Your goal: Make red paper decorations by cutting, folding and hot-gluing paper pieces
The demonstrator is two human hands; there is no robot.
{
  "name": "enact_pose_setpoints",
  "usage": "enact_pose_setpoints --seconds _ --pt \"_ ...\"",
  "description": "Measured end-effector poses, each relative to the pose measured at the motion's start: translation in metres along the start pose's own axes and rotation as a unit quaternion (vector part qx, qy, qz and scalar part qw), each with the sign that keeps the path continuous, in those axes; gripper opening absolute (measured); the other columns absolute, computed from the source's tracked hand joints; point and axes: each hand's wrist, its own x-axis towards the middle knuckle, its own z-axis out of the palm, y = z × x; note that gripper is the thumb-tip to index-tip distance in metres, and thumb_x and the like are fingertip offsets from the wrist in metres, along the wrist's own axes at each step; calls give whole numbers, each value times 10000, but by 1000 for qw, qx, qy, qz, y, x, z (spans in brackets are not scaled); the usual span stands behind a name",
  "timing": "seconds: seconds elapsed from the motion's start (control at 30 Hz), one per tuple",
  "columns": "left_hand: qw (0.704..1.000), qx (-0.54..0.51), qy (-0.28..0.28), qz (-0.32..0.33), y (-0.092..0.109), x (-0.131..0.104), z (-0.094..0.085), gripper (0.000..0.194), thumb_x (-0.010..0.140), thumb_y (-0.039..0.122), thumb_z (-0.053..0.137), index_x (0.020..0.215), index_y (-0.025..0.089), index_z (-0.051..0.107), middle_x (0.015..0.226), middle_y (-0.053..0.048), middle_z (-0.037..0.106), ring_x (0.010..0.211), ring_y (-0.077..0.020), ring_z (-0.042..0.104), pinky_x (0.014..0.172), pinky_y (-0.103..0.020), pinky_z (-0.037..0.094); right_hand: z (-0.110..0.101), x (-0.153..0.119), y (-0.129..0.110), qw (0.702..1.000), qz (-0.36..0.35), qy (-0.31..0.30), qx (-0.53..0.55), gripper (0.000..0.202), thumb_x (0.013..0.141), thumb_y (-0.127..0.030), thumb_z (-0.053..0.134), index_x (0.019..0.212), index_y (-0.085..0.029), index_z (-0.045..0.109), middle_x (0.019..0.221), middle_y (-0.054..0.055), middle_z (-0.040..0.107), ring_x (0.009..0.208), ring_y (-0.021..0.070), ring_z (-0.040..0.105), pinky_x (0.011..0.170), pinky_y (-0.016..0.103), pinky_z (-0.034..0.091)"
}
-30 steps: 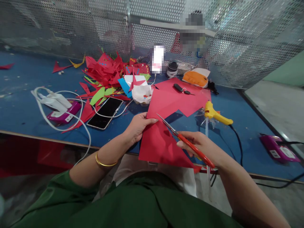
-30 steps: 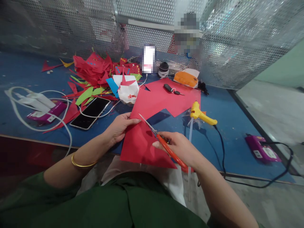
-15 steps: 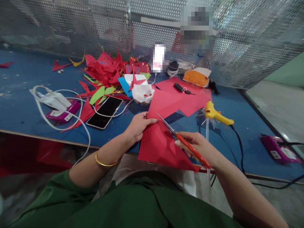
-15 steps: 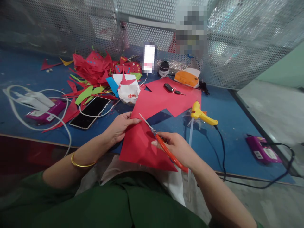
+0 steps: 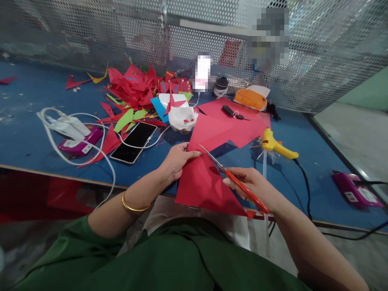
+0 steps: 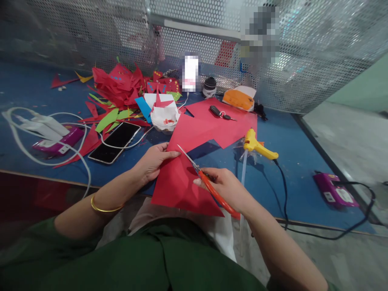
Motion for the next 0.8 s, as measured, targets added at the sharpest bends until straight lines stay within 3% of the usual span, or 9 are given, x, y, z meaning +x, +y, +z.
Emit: enact_pose_setpoints --seconds 0.8 --pt "1000 -10 14 -3 1 0 2 263 680 -7 717 916 104 690 776 -79 750 641 -191 706 680 -342 594 4 3 9 1000 -8 23 -11 411 868 -553 602 1007 -193 742 571 -56 466 495 84 341 493 241 323"
